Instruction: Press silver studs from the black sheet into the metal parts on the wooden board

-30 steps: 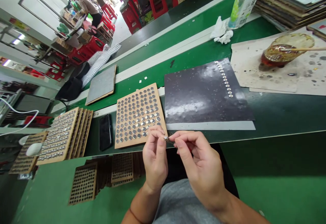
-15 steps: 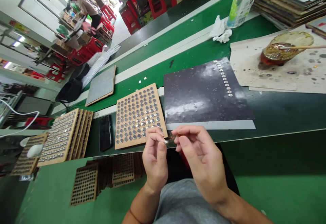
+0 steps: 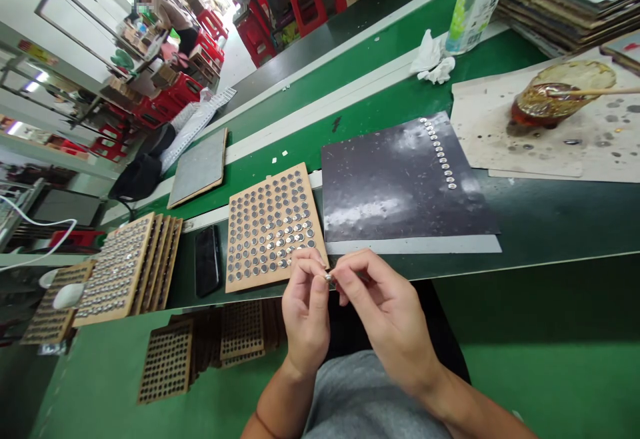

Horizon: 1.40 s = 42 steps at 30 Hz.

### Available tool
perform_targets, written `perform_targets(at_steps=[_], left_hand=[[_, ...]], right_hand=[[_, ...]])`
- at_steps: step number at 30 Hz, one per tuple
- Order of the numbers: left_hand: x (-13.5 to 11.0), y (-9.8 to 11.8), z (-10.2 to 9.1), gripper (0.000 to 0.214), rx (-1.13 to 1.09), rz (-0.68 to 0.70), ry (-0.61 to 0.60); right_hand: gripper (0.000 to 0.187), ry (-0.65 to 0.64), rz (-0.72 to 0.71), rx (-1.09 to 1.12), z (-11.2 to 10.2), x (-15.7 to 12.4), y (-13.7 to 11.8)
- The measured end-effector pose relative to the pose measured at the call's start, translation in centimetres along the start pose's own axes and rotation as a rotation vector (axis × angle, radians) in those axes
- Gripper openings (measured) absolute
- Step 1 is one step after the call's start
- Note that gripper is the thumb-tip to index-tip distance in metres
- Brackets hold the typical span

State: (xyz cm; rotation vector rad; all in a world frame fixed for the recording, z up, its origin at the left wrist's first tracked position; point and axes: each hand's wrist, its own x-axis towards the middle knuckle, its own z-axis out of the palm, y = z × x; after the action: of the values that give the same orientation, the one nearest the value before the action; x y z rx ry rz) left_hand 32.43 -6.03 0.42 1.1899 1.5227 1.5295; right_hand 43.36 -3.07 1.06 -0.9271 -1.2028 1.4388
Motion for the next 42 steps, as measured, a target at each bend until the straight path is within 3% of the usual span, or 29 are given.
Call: perform_targets(at_steps=[3, 7, 12, 25, 33, 38, 42], left_hand=[[0.0, -0.1, 0.0, 0.029, -0.011, -0.008, -0.002], [-0.1, 0.1, 0.2, 0.032, 0.033, -0.015, 0.035], [-0.1, 0.5, 0.4, 0.034, 0.068, -0.026, 0.093], [-0.2, 0.6, 0.8, 0.034, 0.042, -0.077, 0.117], [-0.1, 0.0, 0.6, 0.032, -0.111, -0.171, 0.034], [0.1, -1.1, -2.1, 0.029, 0.003, -0.197, 0.081], [0.7, -2.1, -6.8, 0.025, 0.539, -0.209, 0.253]], right_hand=[[0.024, 0.002, -0.078, -0.015, -0.2, -0.4, 0.3], [0.005, 0.067, -0.206, -0.24, 0.1, -0.6, 0.2], [0.008, 0.115, -0.305, -0.39, 0.4, -0.5, 0.2], [0.011, 0.112, -0.22, -0.339, 0.9, -0.4, 0.6], [0.008, 0.137, -0.236, -0.346, 0.6, -0.6, 1.4], [0.009, 0.194, -0.251, -0.449, -1.1, -0.1, 2.1], [0.016, 0.249, -0.346, -0.727, -3.2, 1.1, 2.5]])
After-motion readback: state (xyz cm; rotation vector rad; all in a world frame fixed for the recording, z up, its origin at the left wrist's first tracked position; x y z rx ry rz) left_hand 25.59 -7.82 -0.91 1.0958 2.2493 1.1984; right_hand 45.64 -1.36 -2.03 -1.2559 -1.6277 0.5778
